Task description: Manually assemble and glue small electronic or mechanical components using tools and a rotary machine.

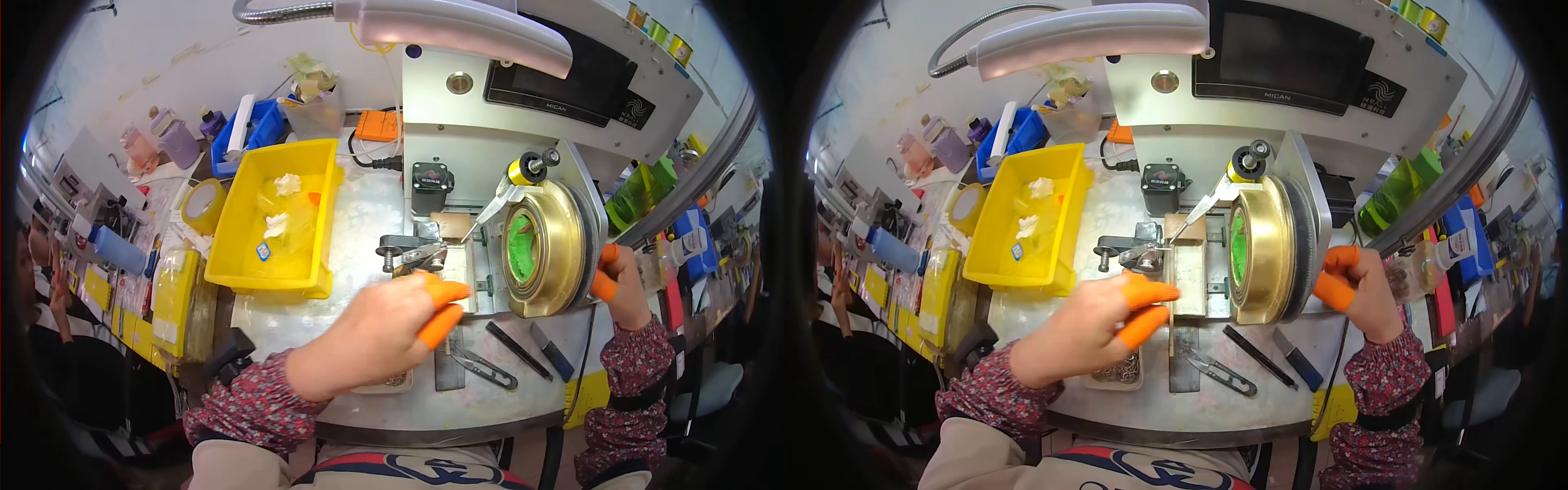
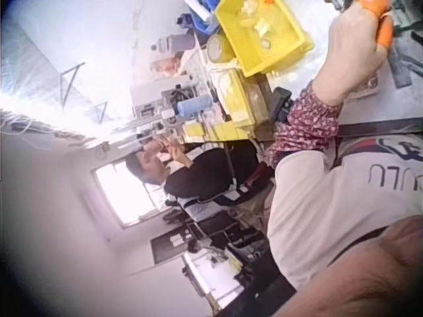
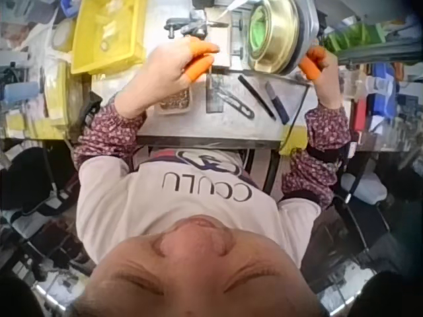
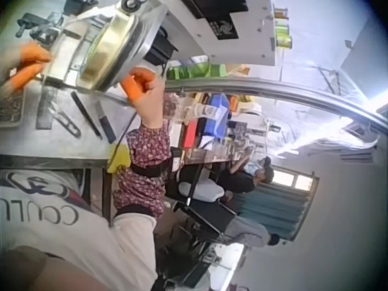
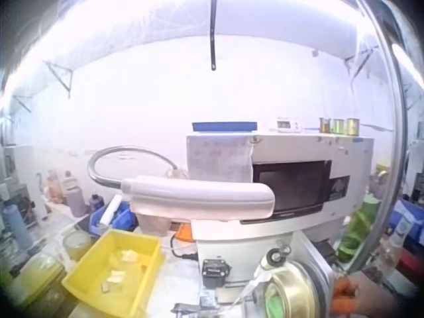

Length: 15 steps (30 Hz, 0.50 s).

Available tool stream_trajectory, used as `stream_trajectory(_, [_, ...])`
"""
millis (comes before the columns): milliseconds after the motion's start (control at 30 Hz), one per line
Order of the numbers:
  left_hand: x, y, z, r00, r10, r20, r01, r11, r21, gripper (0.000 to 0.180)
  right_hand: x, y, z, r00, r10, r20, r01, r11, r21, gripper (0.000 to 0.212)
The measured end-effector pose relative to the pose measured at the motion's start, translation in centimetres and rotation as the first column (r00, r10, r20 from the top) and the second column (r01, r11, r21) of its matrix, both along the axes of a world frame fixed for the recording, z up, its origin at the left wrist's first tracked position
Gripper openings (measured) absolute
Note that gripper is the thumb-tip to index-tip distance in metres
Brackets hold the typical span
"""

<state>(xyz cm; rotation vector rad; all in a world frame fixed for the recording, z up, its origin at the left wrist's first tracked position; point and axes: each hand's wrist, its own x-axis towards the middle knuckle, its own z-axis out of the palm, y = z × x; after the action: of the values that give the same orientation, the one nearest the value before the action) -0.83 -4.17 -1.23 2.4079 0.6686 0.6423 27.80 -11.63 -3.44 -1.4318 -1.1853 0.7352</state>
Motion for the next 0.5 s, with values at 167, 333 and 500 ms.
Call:
stream_trajectory(167, [-3.2, 0.7, 1.6, 0.981, 0.191, -0.019, -0.186, 0.973, 0.137, 0.013, -0.8, -0.6, 1.9, 0.968, 0.116, 0.222, -0.093, 0.990, -0.110, 0.009])
stream_trajectory(333, [-3.7, 1.8, 1.4, 0.927, 0.350, 0.131, -0.373, 0.890, 0.261, 0.013, -1.5, -0.3, 2.6, 0.985, -0.020, 0.171, 0.020, 1.000, 0.001, 0.008])
stream_trajectory(500, [-3.7, 2.7, 0.6, 0.914, 0.364, 0.178, -0.402, 0.870, 0.285, 0.013, -1.1, -0.2, 2.6, 0.986, -0.079, 0.149, 0.082, 0.997, -0.012, 0.008])
